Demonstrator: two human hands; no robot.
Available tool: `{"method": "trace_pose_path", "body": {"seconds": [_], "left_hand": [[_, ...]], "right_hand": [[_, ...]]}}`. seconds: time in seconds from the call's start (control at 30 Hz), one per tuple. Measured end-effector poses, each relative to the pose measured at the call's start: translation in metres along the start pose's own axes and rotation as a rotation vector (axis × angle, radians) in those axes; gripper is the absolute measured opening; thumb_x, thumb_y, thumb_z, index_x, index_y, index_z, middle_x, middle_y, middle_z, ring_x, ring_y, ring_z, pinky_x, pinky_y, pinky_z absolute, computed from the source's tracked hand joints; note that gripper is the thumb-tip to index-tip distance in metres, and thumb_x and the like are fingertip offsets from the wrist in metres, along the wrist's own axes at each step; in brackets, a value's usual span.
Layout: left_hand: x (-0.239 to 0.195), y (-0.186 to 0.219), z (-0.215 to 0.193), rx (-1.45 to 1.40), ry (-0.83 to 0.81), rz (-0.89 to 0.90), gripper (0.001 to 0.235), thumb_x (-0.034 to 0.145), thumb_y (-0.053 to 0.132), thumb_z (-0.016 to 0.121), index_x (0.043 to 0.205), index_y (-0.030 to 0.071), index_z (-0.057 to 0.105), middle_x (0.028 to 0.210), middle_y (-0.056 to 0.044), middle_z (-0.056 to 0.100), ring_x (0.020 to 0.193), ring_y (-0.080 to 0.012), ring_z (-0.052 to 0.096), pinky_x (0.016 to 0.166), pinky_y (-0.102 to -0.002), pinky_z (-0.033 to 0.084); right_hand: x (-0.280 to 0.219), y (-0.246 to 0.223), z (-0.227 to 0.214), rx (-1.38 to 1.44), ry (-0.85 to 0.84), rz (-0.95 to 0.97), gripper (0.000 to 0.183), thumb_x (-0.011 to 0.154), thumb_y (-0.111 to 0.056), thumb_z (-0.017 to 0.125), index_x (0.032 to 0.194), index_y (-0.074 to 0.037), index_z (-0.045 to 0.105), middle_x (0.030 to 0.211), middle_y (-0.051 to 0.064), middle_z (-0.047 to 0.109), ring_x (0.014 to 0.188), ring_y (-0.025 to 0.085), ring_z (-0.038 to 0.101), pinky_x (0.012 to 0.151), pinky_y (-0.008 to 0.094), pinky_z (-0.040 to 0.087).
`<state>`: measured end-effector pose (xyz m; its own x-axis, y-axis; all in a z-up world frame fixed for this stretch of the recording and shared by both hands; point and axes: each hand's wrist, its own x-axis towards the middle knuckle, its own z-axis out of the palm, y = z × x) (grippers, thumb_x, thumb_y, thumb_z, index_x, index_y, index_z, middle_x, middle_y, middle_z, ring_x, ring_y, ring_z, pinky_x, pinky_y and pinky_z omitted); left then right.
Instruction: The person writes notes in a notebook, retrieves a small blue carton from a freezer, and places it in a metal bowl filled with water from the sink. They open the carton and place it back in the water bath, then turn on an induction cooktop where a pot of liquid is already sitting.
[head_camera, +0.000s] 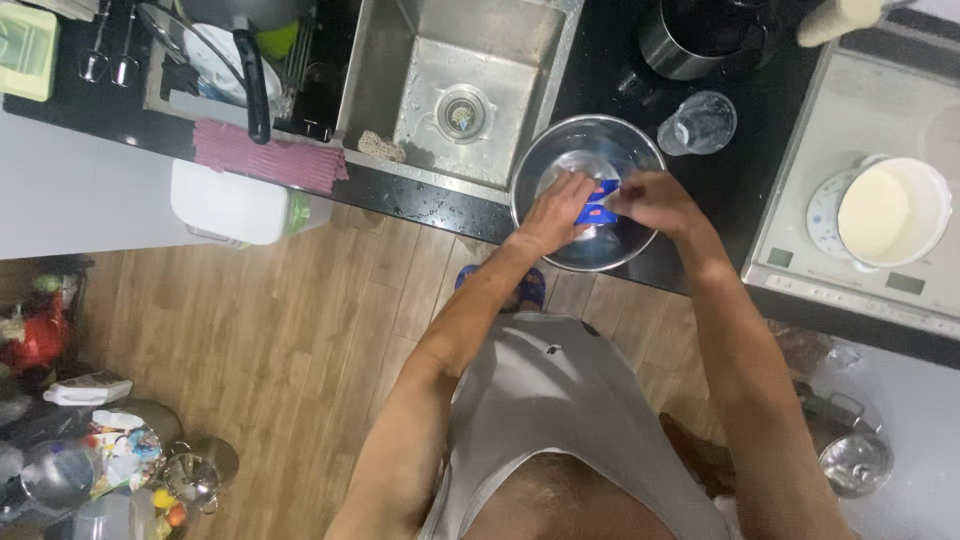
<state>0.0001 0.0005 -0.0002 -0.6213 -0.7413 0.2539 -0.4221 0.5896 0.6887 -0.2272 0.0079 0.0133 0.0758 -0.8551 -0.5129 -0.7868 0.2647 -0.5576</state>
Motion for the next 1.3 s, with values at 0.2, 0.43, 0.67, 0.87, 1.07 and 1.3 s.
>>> {"method": "trace_pose_path", "body": {"seconds": [0.2,0.43,0.67,0.87,1.07,1.3], "left_hand": [[-0.002,-0.004,0.002,-0.046,0.004,-0.018,0.062,0.073,0.011,0.089,0.123,0.004,0.054,0.121,-0.017,0.058,0.117,-0.0395,0.056,0.101,-0.047,0.050],[-0.002,-0.001,-0.001,-0.041,-0.011,-0.027,0.074,0.065,0.010,0.090,0.130,0.004,0.053,0.123,-0.017,0.057,0.120,-0.0398,0.056,0.102,-0.046,0.050],[0.001,0.002,0.000,-0.047,0.036,-0.038,0.079,0.063,0.013,0.092,0.131,0.003,0.052,0.125,-0.018,0.053,0.122,-0.0417,0.052,0.101,-0.048,0.048],[0.000,0.003,0.001,-0.055,0.010,-0.055,0.076,0.063,0.007,0.089,0.129,0.004,0.052,0.127,-0.016,0.055,0.122,-0.0408,0.054,0.102,-0.047,0.050],[0.000,-0.003,0.004,-0.053,0.000,-0.032,0.066,0.076,0.013,0.091,0.128,0.003,0.051,0.123,-0.017,0.054,0.118,-0.0404,0.055,0.100,-0.049,0.049],[0.004,-0.004,0.002,-0.024,-0.068,-0.008,0.066,0.068,0.007,0.086,0.125,0.005,0.053,0.120,-0.014,0.057,0.118,-0.0385,0.057,0.100,-0.047,0.051]], "right_hand": [[-0.009,-0.005,0.012,0.331,0.001,0.078,0.023,0.085,-0.021,0.077,0.099,-0.003,0.077,0.091,0.009,0.076,0.084,0.017,0.069,0.079,0.032,0.052],[-0.005,0.006,0.022,0.313,0.068,0.073,0.021,0.091,-0.021,0.072,0.100,-0.002,0.077,0.087,0.012,0.075,0.080,0.020,0.069,0.075,0.035,0.052],[0.010,0.022,0.061,0.190,0.393,-0.009,0.020,0.086,-0.016,0.071,0.090,0.004,0.074,0.079,0.018,0.072,0.070,0.023,0.069,0.067,0.036,0.052],[0.011,0.026,0.055,0.164,0.429,-0.058,0.021,0.080,-0.023,0.072,0.090,-0.005,0.074,0.082,0.014,0.073,0.074,0.027,0.071,0.068,0.039,0.055],[0.009,0.010,0.016,-0.254,0.250,-0.186,0.022,0.076,-0.029,0.078,0.083,-0.009,0.072,0.084,0.012,0.073,0.081,0.032,0.072,0.072,0.043,0.057],[-0.003,-0.024,-0.008,-0.674,0.278,-0.418,0.017,0.063,-0.024,0.080,0.072,-0.012,0.073,0.078,0.010,0.073,0.077,0.031,0.072,0.072,0.043,0.059]]}}
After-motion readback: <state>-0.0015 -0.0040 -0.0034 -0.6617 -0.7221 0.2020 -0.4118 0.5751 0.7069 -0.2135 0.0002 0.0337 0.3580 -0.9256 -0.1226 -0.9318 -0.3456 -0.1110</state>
